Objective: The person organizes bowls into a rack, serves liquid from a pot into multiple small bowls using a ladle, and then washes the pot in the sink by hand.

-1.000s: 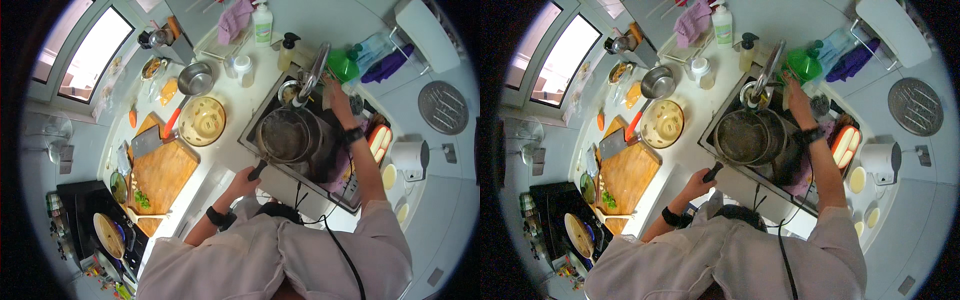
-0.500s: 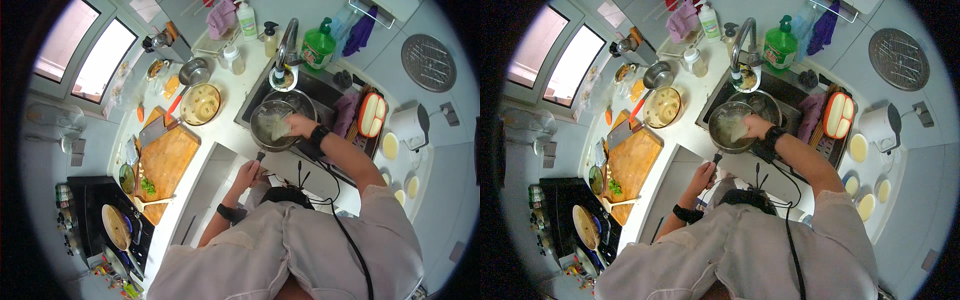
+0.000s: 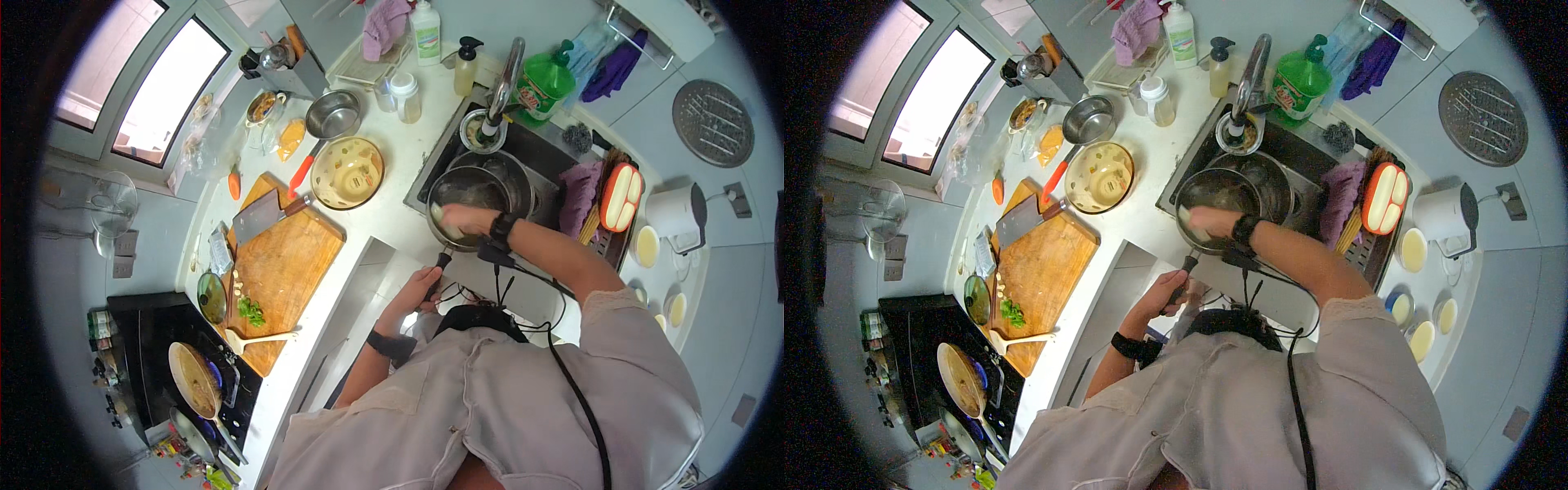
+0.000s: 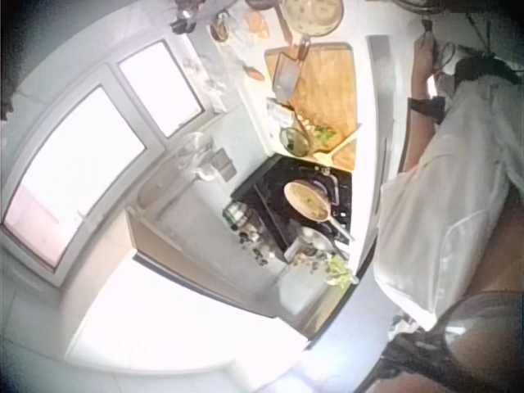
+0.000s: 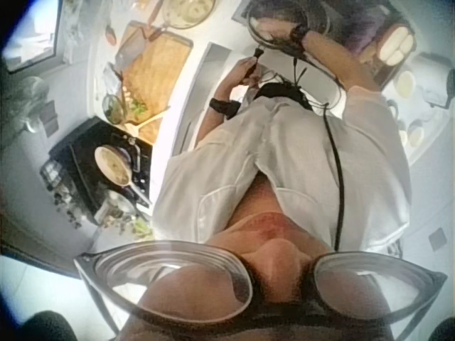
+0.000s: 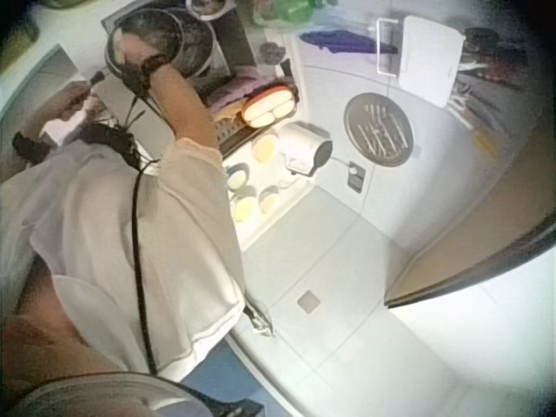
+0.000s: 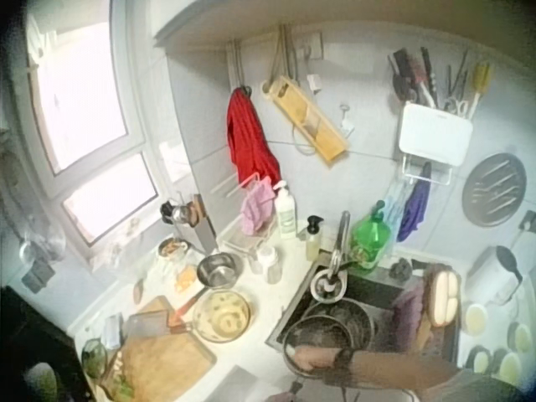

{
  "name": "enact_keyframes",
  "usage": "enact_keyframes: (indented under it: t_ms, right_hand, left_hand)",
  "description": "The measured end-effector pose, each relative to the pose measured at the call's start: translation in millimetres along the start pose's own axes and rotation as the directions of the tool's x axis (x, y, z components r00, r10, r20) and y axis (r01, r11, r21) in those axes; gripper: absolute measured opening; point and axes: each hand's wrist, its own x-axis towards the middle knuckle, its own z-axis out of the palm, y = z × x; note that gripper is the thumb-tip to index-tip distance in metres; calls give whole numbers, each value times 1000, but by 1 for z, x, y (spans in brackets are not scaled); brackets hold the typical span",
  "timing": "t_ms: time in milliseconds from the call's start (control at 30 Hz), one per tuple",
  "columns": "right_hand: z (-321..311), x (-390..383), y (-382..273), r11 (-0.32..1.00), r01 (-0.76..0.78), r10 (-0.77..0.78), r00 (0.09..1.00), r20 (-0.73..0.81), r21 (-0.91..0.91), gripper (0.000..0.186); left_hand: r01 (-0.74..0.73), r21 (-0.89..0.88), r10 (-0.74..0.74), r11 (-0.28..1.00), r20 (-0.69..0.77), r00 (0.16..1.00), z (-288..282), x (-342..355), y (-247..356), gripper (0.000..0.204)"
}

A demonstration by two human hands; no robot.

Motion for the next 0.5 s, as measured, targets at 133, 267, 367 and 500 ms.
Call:
enact_keyframes:
  t_ms: [133, 267, 367, 500]
  right_hand:
    - [-2, -22, -13, 981, -146, 176, 951, 256, -130, 22]
    - [5, -23, -7, 950, 199, -140, 960, 243, -241, 16]
    - [7, -2, 0, 701, 592, -529, 805, 268, -397, 13]
    - [-4, 37, 43, 489, 119, -227, 974, 5, -864, 9]
  left_hand:
    - [-31, 69, 34, 997, -47, 998, 1, -1, 4, 27]
    - [-130, 180, 148, 975, -90, 985, 4, 8, 5, 27]
    - [-108, 359, 147, 927, -85, 985, 4, 6, 9, 28]
    - [-87, 361, 118, 929, -64, 991, -1, 6, 9, 28]
